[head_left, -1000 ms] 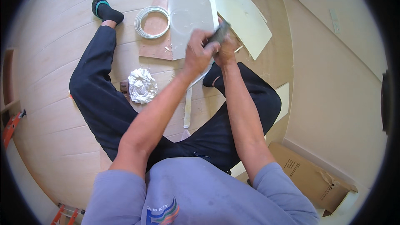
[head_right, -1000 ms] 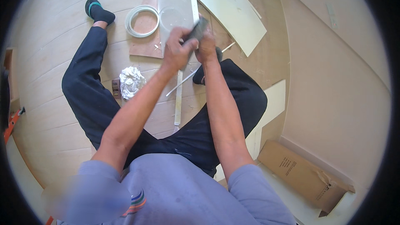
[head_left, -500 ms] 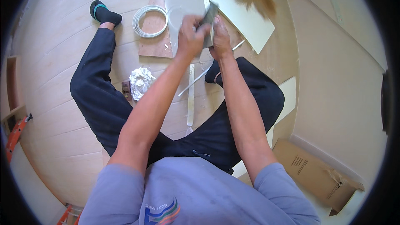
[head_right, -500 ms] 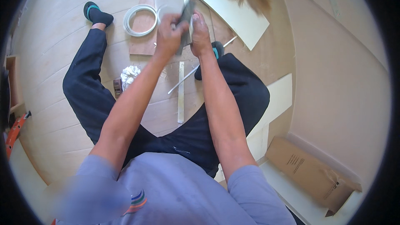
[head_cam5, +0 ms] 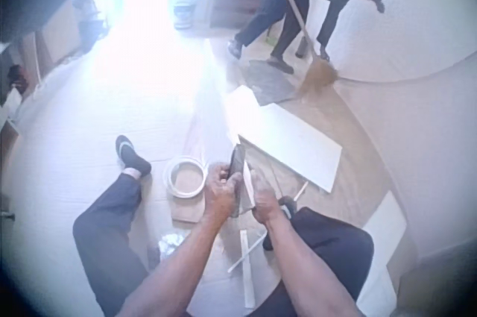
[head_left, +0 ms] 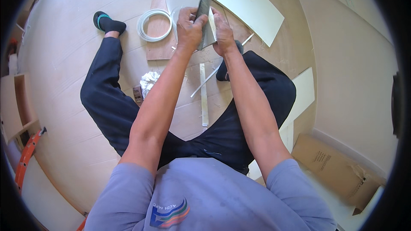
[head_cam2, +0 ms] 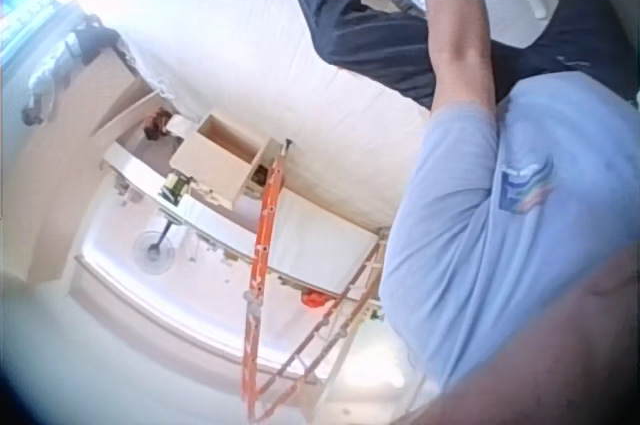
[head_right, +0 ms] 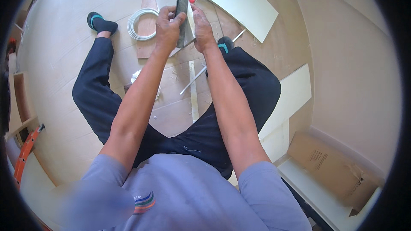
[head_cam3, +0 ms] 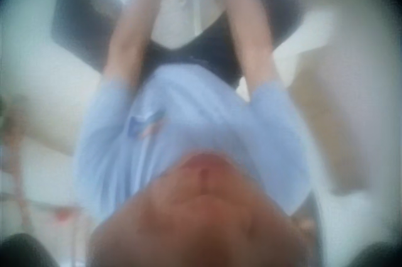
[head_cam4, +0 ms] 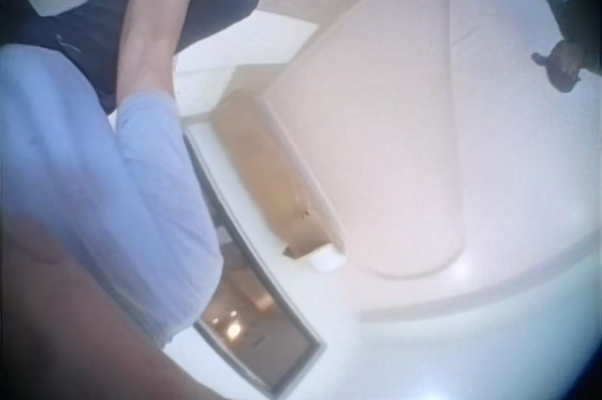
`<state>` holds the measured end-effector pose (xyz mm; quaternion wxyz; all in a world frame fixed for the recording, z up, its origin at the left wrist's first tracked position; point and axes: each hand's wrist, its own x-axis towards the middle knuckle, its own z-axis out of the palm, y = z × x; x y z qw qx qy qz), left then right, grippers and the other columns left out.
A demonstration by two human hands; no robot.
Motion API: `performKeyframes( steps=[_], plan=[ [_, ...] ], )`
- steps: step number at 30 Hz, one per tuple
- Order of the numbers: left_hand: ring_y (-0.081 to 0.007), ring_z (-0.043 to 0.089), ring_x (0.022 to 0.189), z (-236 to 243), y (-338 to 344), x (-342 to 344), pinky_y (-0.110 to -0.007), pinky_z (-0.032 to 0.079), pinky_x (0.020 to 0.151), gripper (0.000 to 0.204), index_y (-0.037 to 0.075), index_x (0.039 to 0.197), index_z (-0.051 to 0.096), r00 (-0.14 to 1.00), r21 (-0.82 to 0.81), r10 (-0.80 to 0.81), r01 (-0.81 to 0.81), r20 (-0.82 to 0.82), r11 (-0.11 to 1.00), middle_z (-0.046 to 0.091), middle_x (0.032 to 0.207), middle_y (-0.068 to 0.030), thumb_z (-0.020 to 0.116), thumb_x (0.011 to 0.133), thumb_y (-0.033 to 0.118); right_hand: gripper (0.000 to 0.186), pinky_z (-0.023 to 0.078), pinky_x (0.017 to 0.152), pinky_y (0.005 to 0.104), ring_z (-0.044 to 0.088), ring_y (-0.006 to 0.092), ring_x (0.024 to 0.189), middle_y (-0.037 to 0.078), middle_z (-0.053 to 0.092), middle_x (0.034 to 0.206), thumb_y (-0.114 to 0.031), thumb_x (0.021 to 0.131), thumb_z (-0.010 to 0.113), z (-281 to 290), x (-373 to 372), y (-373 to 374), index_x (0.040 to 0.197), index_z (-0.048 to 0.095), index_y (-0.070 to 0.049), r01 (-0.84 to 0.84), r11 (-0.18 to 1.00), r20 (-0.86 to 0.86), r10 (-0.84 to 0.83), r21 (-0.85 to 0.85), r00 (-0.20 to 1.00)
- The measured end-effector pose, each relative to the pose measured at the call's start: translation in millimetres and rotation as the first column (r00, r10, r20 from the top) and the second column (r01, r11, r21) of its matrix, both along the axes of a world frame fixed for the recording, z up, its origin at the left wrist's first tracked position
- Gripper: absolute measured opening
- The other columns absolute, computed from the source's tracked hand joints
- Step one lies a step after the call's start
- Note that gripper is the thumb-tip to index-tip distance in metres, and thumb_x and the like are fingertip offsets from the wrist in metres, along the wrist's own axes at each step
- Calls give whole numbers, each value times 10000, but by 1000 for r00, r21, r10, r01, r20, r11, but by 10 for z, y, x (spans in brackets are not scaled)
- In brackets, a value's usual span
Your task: The person sits on the floor and uses a sanding block to smooth the edges of a white laminated board. They wipe the surface with a cloth, then peel off a protective film from the board's edge. The person continues sanding the exposed edge and inspects the board.
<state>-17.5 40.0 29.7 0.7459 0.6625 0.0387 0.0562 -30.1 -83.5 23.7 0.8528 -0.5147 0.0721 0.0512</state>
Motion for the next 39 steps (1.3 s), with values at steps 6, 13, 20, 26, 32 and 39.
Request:
performKeyframes(
  steps=[6, 13, 20, 26, 32, 39],
  plan=[
    [-225, 655, 889, 176, 20, 136, -340, 540, 786, 330, 0, 1147, 669, 975, 154, 27, -62, 220, 986, 675, 1036, -127, 781, 855, 105, 504, 374, 1161, 328, 507, 196, 1364, 93, 555, 1482, -323, 1127, 442, -51, -2, 117, 1543, 469, -38, 22, 993, 114, -8, -119, 993],
    [-278, 620, 871, -267, 177, -726, -379, 524, 796, 323, 17, 1109, 678, 985, 221, -99, 66, 141, 973, 627, 1007, -123, 778, 804, 52, 436, 454, 1084, 331, 579, 182, 1257, 81, 616, 1396, -317, 1132, 434, -60, 94, -43, 1455, 562, -54, 83, 995, 16, -82, -52, 996],
    [-277, 615, 871, 181, -183, -92, -375, 528, 805, 341, 30, 1125, 679, 932, 184, -93, 30, 350, 983, 623, 1036, -128, 785, 801, 36, 379, 539, 962, 357, 650, 217, 1145, 92, 665, 1211, -210, 1085, 405, 67, -40, -41, 1409, 543, -72, 68, 997, -52, -69, -23, 996],
    [-200, 647, 934, -203, -45, -767, -343, 551, 792, 336, 24, 1147, 678, 988, 177, -61, 36, 141, 984, 660, 1050, -100, 778, 827, 46, 424, 498, 1039, 344, 626, 207, 1184, 99, 640, 1320, -205, 1070, 412, 60, -28, 21, 1450, 545, -72, 66, 996, -90, -61, 57, 994],
    [-269, 638, 915, 222, 159, -312, -365, 527, 816, 328, 14, 1101, 682, 980, 161, -74, 44, 184, 986, 642, 1034, -130, 787, 796, 73, 429, 536, 965, 321, 661, 200, 1117, 95, 656, 1295, -213, 1061, 473, 5, -5, 128, 1451, 545, -51, 28, 999, -55, -29, -26, 998],
    [-189, 643, 950, -134, 75, -766, -334, 538, 817, 399, 12, 1181, 656, 963, 307, -160, 89, 217, 948, 656, 1070, -109, 799, 812, 61, 441, 534, 964, 315, 659, 201, 1109, 101, 657, 1271, -236, 1070, 453, -52, 13, -3, 1457, 529, -39, 86, 993, 0, -86, 84, 996]
  ],
)
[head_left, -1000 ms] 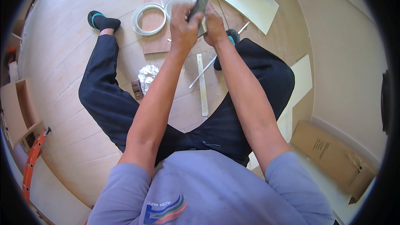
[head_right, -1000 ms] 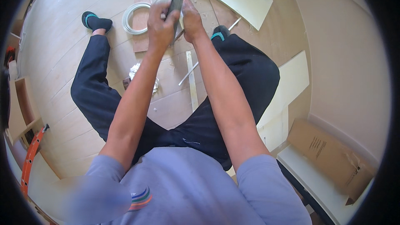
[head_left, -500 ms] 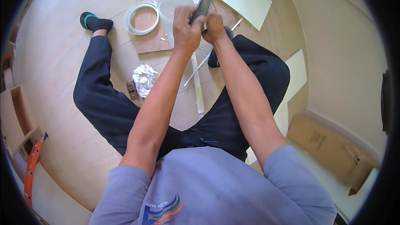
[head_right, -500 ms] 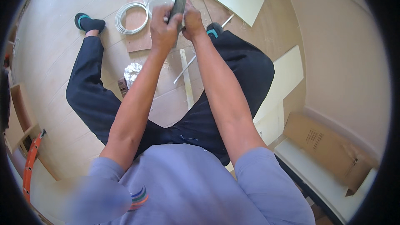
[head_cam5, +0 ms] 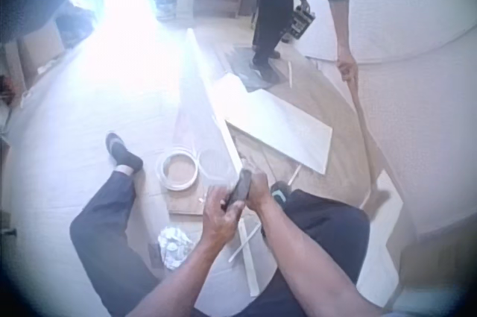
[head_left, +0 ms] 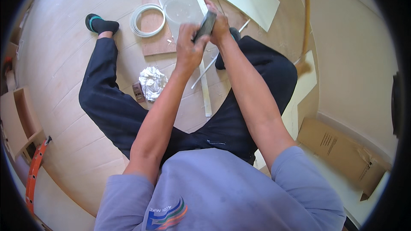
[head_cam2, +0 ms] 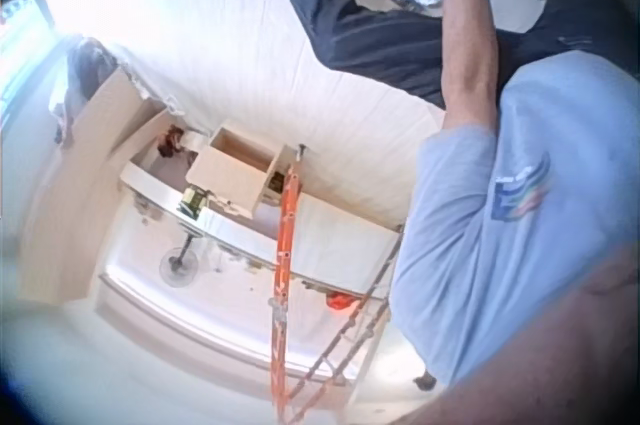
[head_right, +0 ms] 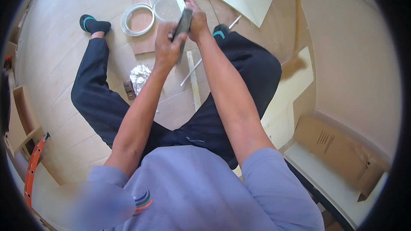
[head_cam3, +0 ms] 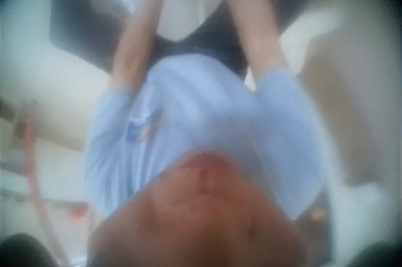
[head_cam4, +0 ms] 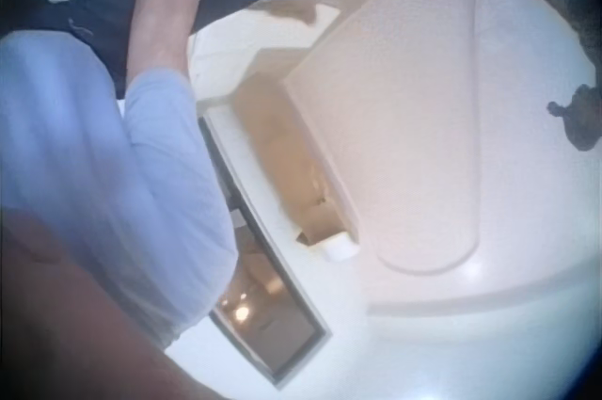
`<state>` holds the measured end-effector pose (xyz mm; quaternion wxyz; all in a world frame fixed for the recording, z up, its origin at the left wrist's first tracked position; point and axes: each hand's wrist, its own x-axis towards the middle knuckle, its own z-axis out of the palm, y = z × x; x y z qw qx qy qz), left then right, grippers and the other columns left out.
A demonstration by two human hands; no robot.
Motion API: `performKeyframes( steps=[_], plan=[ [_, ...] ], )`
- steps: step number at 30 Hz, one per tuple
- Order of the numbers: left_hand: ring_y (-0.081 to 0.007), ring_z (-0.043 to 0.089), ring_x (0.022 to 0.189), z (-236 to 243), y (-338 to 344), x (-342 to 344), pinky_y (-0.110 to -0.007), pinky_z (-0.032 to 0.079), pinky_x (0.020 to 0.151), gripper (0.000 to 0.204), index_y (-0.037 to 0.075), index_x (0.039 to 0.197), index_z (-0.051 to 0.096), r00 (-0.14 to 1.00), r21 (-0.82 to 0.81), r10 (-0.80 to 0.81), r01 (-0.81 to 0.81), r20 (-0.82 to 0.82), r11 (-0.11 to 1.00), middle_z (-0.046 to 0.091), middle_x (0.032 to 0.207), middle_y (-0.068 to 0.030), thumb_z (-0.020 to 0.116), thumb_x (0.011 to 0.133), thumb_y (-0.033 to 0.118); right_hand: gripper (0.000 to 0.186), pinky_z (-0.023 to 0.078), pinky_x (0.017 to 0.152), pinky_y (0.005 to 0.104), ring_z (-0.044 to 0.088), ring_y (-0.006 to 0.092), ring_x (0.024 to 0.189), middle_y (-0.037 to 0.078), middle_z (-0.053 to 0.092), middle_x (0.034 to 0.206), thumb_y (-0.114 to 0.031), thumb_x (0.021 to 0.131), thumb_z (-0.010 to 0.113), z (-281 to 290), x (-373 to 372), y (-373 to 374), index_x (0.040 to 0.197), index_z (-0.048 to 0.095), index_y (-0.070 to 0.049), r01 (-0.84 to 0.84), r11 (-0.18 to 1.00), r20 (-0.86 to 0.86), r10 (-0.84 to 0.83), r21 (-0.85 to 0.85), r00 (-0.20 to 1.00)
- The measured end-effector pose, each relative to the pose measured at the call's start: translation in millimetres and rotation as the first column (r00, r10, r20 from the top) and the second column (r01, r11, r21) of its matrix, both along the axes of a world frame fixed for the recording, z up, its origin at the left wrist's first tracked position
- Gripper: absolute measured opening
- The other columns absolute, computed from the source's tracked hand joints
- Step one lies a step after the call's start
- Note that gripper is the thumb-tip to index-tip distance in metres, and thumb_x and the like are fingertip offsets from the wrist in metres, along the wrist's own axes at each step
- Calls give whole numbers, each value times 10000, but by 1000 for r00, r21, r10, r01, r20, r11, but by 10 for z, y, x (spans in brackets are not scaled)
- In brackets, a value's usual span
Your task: The person sits on the floor and uses a sanding block to smooth the edges of a white laminated board. They wipe the surface with a cloth, then peel off a protective film from the board's edge. The person continues sanding the exposed edge and inspects the board.
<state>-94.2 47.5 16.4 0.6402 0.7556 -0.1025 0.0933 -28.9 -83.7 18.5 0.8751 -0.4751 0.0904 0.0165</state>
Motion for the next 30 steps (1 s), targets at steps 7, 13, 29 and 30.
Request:
performKeyframes(
  steps=[7, 13, 29, 30],
  plan=[
    [-276, 630, 914, 403, 11, 492, -365, 521, 807, 379, 20, 1138, 653, 998, -129, 46, -40, 43, 991, 609, 1007, -136, 785, 783, 15, 448, 530, 956, 307, 664, 179, 1102, 89, 672, 1253, -224, 1049, 496, 19, -97, 123, 1465, 550, -68, -106, 993, -18, 105, -41, 994],
    [-263, 620, 894, 92, 87, 109, -360, 523, 828, 358, 25, 1145, 663, 998, -28, 46, -45, 32, 999, 603, 989, -114, 779, 806, 21, 452, 533, 986, 341, 646, 173, 1102, 89, 646, 1260, -268, 1118, 412, -7, -20, 86, 1511, 482, -56, -42, 994, -40, 38, -99, 998],
    [-145, 662, 851, -441, 713, 134, -303, 541, 794, 311, -27, 1157, 665, 895, -533, 12, -276, -445, 800, 727, 996, -75, 798, 888, 54, 687, 546, 965, 397, 725, 383, 1087, 306, 709, 1175, -195, 849, 748, 662, -430, 188, 1450, 522, 51, -48, -5, -48, 234, -999, 971],
    [-148, 662, 850, -450, 734, 134, -306, 540, 793, 314, -26, 1152, 668, 894, -523, 21, -281, -448, 805, 728, 996, -78, 803, 882, 59, 671, 548, 962, 397, 727, 382, 1083, 312, 705, 1176, -190, 853, 736, 671, -437, 212, 1442, 529, 57, -25, -46, -35, 219, -999, 975]
  ],
)
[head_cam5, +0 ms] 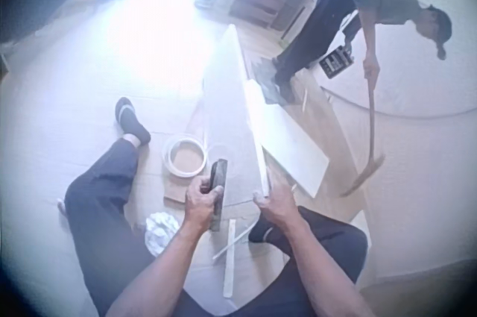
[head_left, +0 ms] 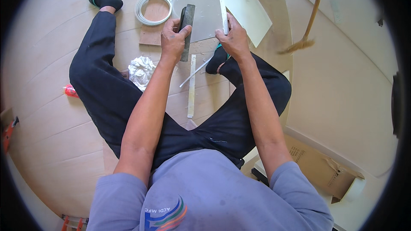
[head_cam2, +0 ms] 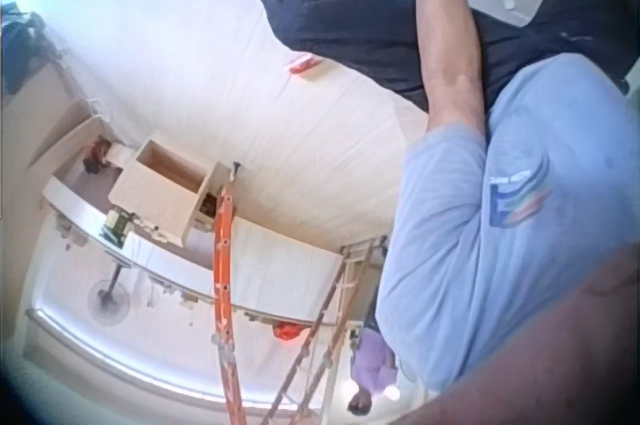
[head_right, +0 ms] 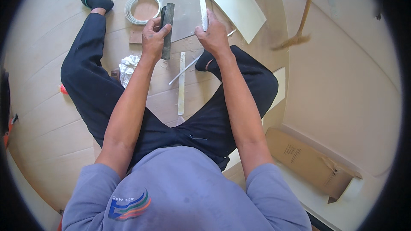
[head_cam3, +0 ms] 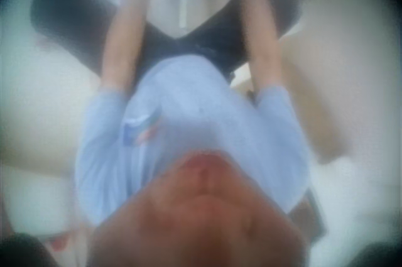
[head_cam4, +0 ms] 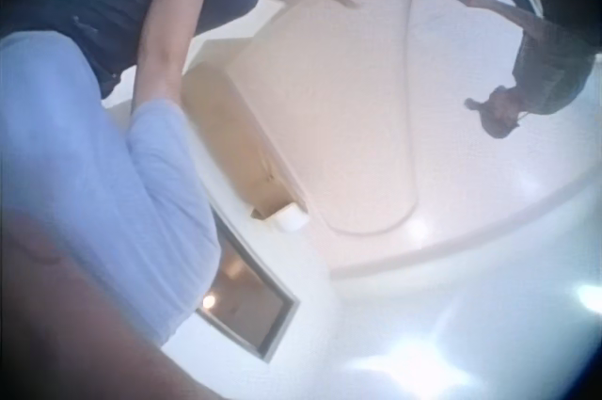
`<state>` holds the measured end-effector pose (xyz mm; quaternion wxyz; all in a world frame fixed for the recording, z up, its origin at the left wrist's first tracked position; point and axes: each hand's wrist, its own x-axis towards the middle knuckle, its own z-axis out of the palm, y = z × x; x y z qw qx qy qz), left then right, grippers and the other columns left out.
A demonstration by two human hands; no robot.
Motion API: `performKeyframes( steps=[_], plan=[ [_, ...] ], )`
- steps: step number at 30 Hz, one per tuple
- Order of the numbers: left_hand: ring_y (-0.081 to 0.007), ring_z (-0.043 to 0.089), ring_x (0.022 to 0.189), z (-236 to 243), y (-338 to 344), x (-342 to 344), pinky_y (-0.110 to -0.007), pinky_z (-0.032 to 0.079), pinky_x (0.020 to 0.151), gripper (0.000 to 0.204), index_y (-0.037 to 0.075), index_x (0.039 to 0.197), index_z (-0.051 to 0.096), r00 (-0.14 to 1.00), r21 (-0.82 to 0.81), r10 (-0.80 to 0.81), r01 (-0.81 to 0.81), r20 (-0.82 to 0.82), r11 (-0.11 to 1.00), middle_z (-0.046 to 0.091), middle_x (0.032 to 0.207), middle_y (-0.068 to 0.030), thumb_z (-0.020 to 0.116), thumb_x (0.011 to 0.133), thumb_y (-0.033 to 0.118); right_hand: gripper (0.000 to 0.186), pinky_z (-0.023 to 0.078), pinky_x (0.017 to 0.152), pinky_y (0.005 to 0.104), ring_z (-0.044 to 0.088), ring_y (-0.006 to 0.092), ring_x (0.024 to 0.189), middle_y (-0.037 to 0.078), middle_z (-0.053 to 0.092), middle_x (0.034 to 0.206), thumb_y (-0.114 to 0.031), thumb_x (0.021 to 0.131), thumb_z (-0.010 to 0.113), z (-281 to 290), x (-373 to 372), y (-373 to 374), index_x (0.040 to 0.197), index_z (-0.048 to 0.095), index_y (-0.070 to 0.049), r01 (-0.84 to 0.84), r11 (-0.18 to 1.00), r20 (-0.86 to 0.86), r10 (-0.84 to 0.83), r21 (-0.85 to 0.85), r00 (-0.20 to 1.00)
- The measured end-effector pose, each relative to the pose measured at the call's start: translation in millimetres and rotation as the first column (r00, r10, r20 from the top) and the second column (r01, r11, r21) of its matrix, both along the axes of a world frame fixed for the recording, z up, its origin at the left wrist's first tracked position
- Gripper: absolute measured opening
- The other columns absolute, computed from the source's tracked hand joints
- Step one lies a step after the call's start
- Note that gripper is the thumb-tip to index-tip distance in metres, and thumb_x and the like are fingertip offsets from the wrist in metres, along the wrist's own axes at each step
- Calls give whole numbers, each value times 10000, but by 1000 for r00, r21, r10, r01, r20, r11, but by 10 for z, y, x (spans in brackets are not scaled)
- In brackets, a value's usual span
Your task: The person sits on the floor and uses a sanding block to smooth the edges of a white laminated board. They wipe the surface with a cloth, then peel off a protective film from the board's edge. The person continues sanding the exposed edge and inspects the board.
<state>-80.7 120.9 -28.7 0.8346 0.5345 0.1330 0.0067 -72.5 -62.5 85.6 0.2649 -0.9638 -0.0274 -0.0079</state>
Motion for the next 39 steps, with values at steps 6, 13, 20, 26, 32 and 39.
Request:
performKeyframes(
  steps=[6, 13, 20, 26, 32, 39],
  plan=[
    [-159, 661, 854, -38, 139, 69, -319, 540, 789, 320, -18, 1127, 680, 999, -5, 15, -15, -32, 1000, 731, 994, -89, 825, 860, 81, 542, 581, 899, 395, 741, 326, 1036, 267, 728, 1152, -189, 933, 689, -135, -1, -110, 1400, 580, 65, 84, 988, -4, -84, 127, 996],
    [-170, 664, 863, -148, 202, 98, -324, 542, 796, 335, -13, 1126, 688, 999, -4, 30, -30, -28, 1000, 726, 998, -90, 837, 847, 98, 467, 654, 868, 363, 711, 207, 1052, 157, 673, 1279, -244, 1115, 504, 95, 78, -141, 1475, 522, 54, 259, 859, -333, -112, 441, 936],
    [-185, 669, 885, -44, 148, 101, -337, 546, 814, 346, -5, 1141, 693, 999, 9, 33, -33, 13, 999, 725, 1020, -101, 832, 856, 134, 456, 645, 834, 357, 711, 182, 997, 116, 692, 1193, -291, 1122, 499, 44, 134, -56, 1453, 557, 17, 276, 816, -359, -91, 507, 929],
    [-146, 664, 879, 250, -279, 483, -305, 538, 800, 364, -31, 1232, 666, 988, 201, -38, 8, 147, 980, 721, 986, -105, 767, 933, 151, 498, 504, 1048, 305, 636, 167, 1196, 90, 662, 1320, -347, 1130, 486, -262, 493, -14, 1504, 534, -22, 181, 748, -228, -41, 638, 973],
    [-233, 689, 893, 374, -288, 1404, -355, 549, 820, 416, -42, 1203, 670, 974, 236, 43, -97, 222, 967, 736, 1012, -151, 784, 911, 231, 599, 219, 1262, 327, 326, 232, 1528, 133, 387, 1651, -355, 1147, 400, -389, 846, 119, 1624, 338, 3, 86, 645, -163, 61, 759, 985],
    [-217, 667, 903, 499, -535, 69, -344, 547, 794, 375, 2, 1184, 669, 967, 391, -77, -24, 243, 920, 688, 1034, -138, 782, 847, 122, 653, 281, 1235, 324, 411, 204, 1470, 116, 421, 1626, -379, 1128, 457, -509, 751, 80, 1649, 295, -20, 185, 326, -233, 115, 927, 966]
  ],
)
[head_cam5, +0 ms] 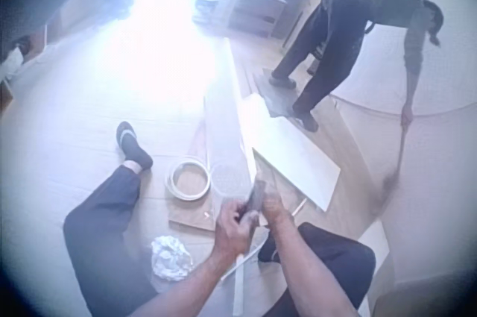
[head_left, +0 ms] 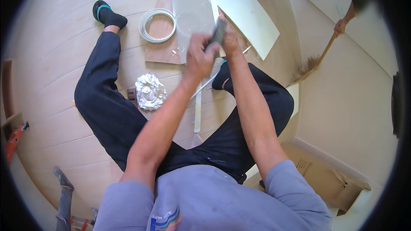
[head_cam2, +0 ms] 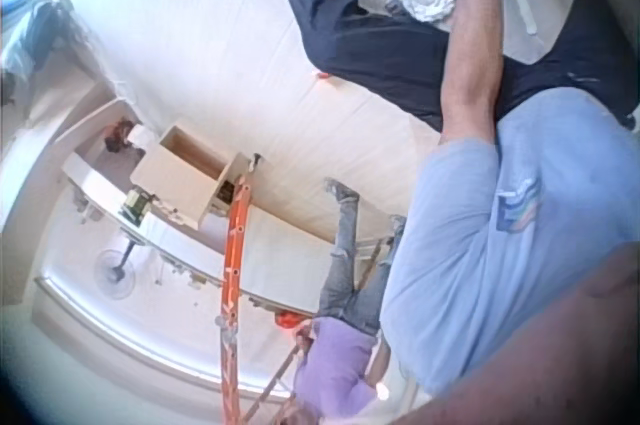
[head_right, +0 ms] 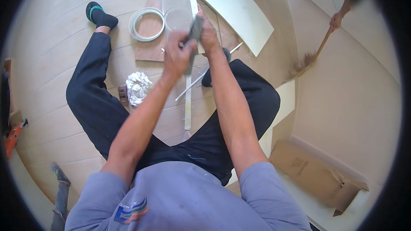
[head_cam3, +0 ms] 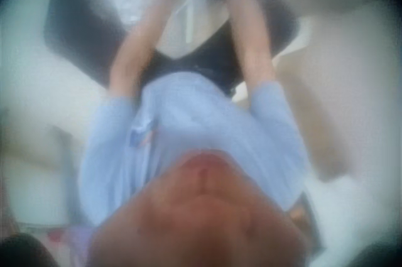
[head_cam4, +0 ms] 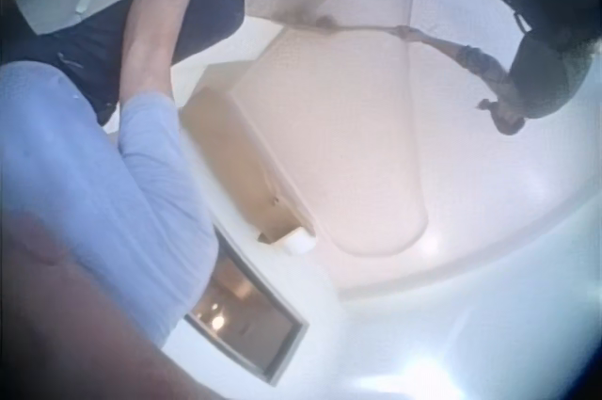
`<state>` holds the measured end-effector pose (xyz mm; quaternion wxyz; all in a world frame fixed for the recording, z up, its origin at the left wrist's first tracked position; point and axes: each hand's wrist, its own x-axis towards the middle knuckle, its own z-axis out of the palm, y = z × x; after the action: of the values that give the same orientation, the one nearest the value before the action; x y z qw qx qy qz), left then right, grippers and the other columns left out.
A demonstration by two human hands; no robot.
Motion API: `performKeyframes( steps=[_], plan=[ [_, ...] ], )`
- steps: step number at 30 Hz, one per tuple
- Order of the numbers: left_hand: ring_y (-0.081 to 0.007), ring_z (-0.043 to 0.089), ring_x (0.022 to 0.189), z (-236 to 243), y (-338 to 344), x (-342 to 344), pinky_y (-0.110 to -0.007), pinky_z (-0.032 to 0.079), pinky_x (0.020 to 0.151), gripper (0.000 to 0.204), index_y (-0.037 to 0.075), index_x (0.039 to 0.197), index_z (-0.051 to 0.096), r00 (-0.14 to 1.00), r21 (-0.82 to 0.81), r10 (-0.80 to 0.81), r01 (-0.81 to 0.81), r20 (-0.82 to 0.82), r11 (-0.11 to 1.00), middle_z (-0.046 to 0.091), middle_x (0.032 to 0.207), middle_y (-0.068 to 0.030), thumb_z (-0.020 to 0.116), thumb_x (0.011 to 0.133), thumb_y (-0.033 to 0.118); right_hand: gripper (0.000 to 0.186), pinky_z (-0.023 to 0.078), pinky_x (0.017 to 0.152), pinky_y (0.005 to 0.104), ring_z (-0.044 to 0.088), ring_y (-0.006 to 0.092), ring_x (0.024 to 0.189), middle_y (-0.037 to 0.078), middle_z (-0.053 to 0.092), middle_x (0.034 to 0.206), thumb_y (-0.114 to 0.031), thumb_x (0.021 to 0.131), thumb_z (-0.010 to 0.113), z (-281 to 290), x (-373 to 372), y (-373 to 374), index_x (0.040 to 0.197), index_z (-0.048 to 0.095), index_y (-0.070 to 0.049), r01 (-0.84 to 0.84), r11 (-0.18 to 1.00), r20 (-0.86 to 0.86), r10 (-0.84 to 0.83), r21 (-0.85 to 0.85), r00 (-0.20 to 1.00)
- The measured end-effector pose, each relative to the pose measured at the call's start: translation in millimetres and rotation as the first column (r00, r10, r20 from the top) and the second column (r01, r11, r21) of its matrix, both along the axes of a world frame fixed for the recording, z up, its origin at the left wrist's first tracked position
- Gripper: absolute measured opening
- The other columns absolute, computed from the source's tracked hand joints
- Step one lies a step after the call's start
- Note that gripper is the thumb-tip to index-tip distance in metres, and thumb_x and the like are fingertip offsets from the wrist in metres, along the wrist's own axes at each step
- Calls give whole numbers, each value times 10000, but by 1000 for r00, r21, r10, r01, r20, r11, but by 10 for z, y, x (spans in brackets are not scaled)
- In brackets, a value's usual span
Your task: The person sits on the floor and uses a sanding block to smooth the edges of a white laminated board. They wipe the surface with a cloth, then peel off a protective film from the board's edge. The person continues sanding the exposed edge and inspects the board.
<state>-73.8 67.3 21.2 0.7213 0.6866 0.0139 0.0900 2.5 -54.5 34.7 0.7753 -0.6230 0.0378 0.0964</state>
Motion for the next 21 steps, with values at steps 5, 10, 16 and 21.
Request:
performKeyframes(
  steps=[5, 10, 16, 21],
  plan=[
    [-185, 647, 882, 74, -28, 322, -318, 531, 756, 322, 9, 1143, 668, 994, 100, 5, -16, 114, 995, 665, 997, -112, 768, 849, 95, 653, 323, 1203, 299, 436, 176, 1451, 101, 470, 1599, -431, 1115, 485, -179, 70, -198, 1621, 375, -33, 38, 986, 9, -37, -164, 999],
    [-155, 625, 886, 48, -140, 250, -310, 512, 797, 265, 13, 1131, 653, 1000, 133, 7, -4, -20, 991, 668, 1005, -92, 732, 894, 104, 589, 310, 1206, 295, 429, 179, 1461, 104, 498, 1583, -400, 1140, 440, -39, 96, -228, 1595, 425, -25, 32, 983, 92, -15, -182, 996],
    [-161, 635, 868, -147, 2, 40, -316, 532, 796, 282, -13, 1146, 655, 979, 111, -182, 192, -97, 975, 697, 991, -105, 731, 929, 149, 579, 349, 1179, 295, 484, 179, 1389, 93, 529, 1542, -380, 1132, 477, -185, 162, -323, 1582, 441, -17, 32, 999, 92, -33, 18, 995],
    [-179, 641, 877, 137, -74, 739, -328, 539, 793, 306, -14, 1181, 644, 989, -257, -110, 81, -100, 963, 695, 1011, -115, 743, 931, 131, 585, 377, 1156, 295, 517, 170, 1347, 88, 542, 1524, -392, 1132, 468, 63, 60, -181, 1581, 440, -18, 19, 974, -43, -9, 227, 999]
  ],
)
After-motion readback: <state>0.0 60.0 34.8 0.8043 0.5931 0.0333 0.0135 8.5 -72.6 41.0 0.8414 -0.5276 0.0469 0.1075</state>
